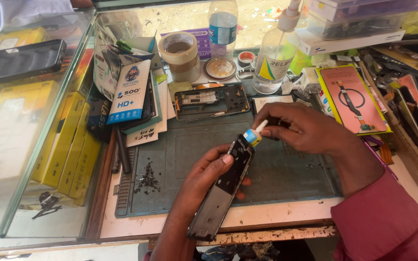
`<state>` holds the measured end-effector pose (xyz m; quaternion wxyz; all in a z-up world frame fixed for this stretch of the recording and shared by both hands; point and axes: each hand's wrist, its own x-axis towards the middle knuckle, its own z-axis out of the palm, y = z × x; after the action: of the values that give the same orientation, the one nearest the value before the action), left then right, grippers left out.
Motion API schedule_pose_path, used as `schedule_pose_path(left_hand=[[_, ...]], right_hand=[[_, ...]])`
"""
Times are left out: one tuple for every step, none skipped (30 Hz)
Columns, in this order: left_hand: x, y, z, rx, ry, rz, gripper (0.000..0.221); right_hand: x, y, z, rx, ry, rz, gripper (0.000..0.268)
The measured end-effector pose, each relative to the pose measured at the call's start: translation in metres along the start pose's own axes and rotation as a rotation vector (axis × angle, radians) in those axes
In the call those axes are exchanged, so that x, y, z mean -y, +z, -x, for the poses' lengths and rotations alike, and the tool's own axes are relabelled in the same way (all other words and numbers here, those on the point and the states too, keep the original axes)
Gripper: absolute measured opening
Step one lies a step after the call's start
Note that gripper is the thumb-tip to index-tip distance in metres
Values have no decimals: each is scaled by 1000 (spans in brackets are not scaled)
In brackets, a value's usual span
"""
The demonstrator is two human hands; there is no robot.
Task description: The person handles a pink smartphone back cover, peeling off a protective film and inspecting the wireless charging coil. They then pick up the disassembled phone chassis and apply a line of adhesive from a tube along the inner frame edge.
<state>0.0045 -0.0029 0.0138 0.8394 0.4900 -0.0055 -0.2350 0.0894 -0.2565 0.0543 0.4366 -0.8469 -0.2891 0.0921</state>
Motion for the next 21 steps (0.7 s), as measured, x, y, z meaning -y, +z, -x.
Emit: schedule_pose_path(left_hand=[[0,1,0,-2,9,-6,58],[-1,1,1,-4,18,-13,58],[-1,0,1,-11,17,-5,57],[-1,-1,1,-18,17,2,57],[-2,-1,0,-23,18,9,56],[-1,-1,0,-12,19,3,56],[-1,-1,0,-4,19,-3,56],[0,-1,0,4,20,-10,56],[-1,-1,0,4,25,-7,56],[0,-1,1,3,30,-4,56],[1,-1,2,1,32,2,56],[2,-1,1,3,31,6,55],[2,-1,1,2,32,10,55],[2,-1,1,2,34,13,55],[2,-1,1,3,35,12,55],[2,0,0,4,36,11,54],[2,-1,2,0,35,8,54],[2,-3,3,-3,45,10,54],[2,-3,3,1,52,14,54],[3,-3,3,5,60,18,53],[4,-3,2,5,59,21,53]], right_hand=[[1,-1,0,25,-50,-50,23],[1,-3,0,49,-100,-100,24],[1,-4,1,74,-147,-149,25],[1,-5,2,60,-153,-136,30],[1,-7,5,45,-160,-122,34],[0,-8,6,30,-167,-108,40],[-2,-6,5,-11,-121,-105,31],[-4,-2,2,-51,-75,-102,23],[-7,-1,0,-95,-29,-94,17],[-10,-2,-1,-99,-10,-109,16],[-13,-2,0,-100,13,-127,15],[-14,-2,1,-101,36,-144,14],[-15,-2,2,-91,11,-198,15],[-15,-4,3,-81,-14,-253,15],[-14,-6,4,-70,-41,-308,17],[-13,-10,6,-90,-44,-265,15],[-12,-12,8,-108,-47,-227,14],[-11,-14,8,-127,-51,-190,13],[-12,-15,9,-138,-39,-177,14],[-14,-17,9,-150,-27,-164,14],[-14,-21,11,-163,-15,-144,15]])
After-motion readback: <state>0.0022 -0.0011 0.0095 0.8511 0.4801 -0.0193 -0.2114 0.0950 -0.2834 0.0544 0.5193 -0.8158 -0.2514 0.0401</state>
